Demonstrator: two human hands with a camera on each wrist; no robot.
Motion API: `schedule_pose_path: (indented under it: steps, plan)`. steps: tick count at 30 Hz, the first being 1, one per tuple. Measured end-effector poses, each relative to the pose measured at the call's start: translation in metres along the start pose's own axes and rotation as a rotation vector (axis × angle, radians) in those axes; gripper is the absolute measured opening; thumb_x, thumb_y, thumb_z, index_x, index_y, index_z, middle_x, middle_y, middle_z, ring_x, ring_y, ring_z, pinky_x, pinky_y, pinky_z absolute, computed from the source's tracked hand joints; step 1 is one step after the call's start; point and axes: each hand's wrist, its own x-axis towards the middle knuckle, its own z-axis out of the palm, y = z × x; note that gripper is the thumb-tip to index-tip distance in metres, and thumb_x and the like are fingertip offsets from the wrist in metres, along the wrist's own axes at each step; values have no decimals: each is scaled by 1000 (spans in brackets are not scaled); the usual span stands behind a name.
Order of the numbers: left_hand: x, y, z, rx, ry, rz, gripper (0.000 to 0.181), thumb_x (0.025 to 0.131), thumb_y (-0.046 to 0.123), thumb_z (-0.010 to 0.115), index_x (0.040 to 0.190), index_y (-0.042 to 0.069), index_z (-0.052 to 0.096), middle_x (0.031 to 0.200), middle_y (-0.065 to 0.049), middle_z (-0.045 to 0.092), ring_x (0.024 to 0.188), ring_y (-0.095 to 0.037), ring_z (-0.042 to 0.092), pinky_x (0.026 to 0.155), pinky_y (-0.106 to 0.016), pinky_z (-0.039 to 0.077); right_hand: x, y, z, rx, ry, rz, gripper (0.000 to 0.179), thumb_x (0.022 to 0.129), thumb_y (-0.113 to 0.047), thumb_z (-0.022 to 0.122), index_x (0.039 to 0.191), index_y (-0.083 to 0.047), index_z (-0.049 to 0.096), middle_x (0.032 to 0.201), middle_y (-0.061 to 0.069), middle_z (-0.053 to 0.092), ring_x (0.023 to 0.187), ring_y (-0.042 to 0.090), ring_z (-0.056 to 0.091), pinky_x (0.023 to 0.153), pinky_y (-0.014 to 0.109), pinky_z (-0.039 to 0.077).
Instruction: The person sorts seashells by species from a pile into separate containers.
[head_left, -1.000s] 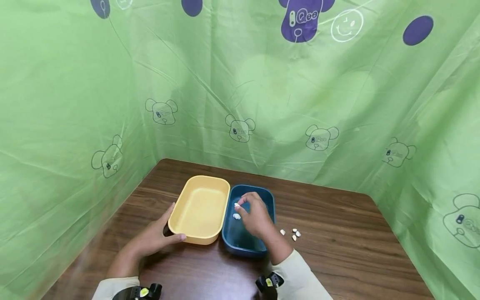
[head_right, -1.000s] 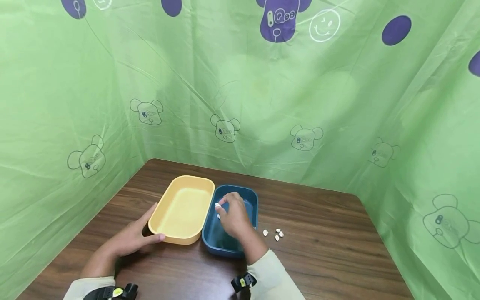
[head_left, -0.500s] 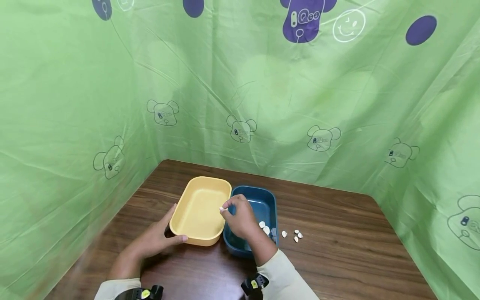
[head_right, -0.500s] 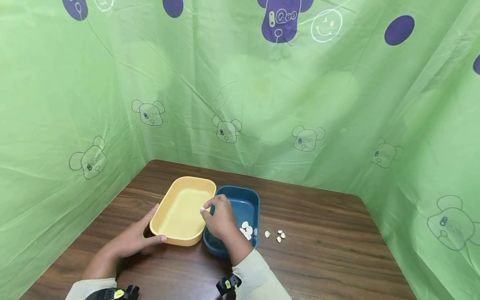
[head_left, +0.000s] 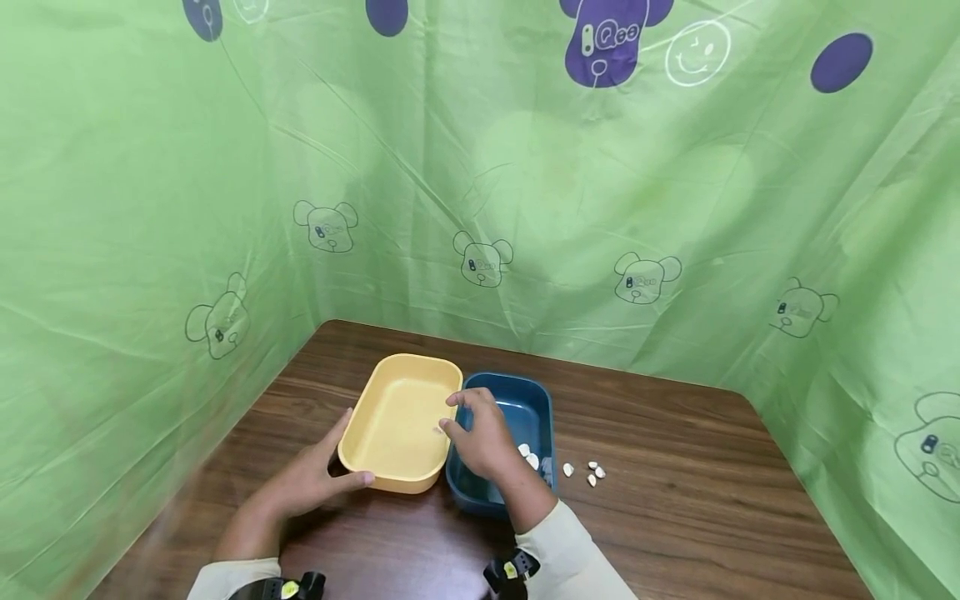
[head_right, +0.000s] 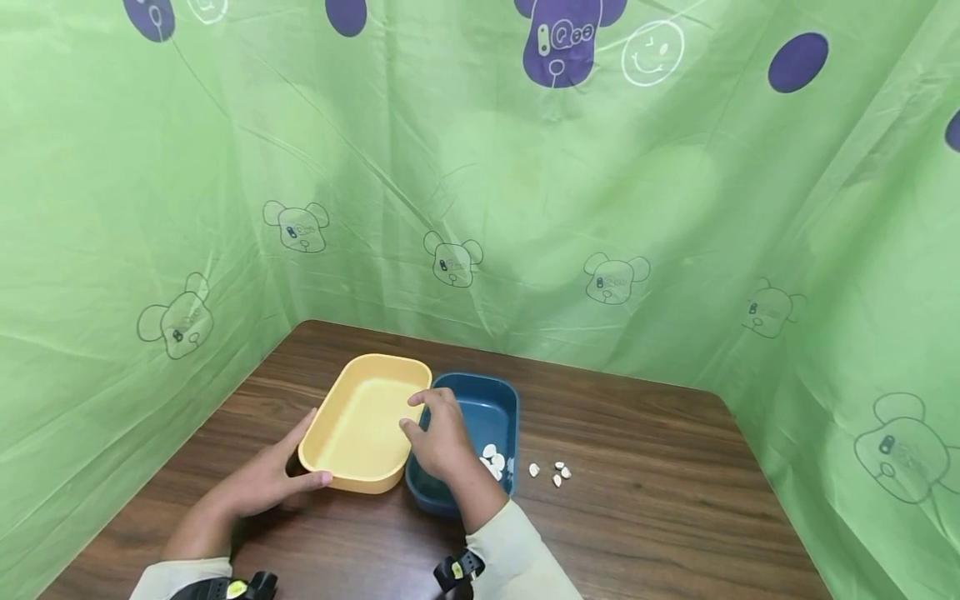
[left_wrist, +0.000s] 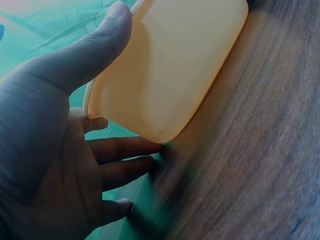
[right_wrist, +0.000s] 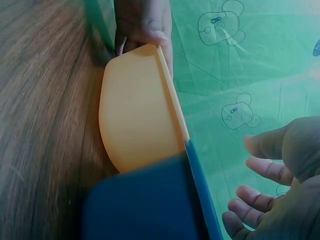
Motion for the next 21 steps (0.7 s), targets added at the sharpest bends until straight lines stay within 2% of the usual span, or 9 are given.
schedule_pose_path:
  steps: [14, 19, 21]
  plan:
    - [0, -1, 1, -5, -6, -7, 122, 94, 51, 83, 177, 10, 5, 166, -38, 42, 149, -55, 49, 120, -71, 40, -9, 9, -24, 3, 46, -2, 24, 104, -13, 75, 126, -5, 72, 142, 17, 60, 134, 43, 57, 110, 63, 50]
    - [1, 0, 1, -14, -7, -8, 122, 94, 50, 84, 177, 9, 4, 167, -37, 40, 151, -54, 48, 121, -71, 39, -13, 14, -34, -7, 74, -18, 23, 103, -13, 76, 126, -6, 73, 139, 16, 62, 131, 41, 58, 103, 56, 53]
    - [0, 0, 0, -20, -4, -10, 122, 94, 49, 84, 177, 8, 5, 168, -37, 39, 151, -54, 47, 121, -71, 39, -13, 16, -38, -3, 95, -31, 21, 103, -12, 77, 123, -8, 74, 138, 16, 63, 130, 40, 59, 103, 57, 53]
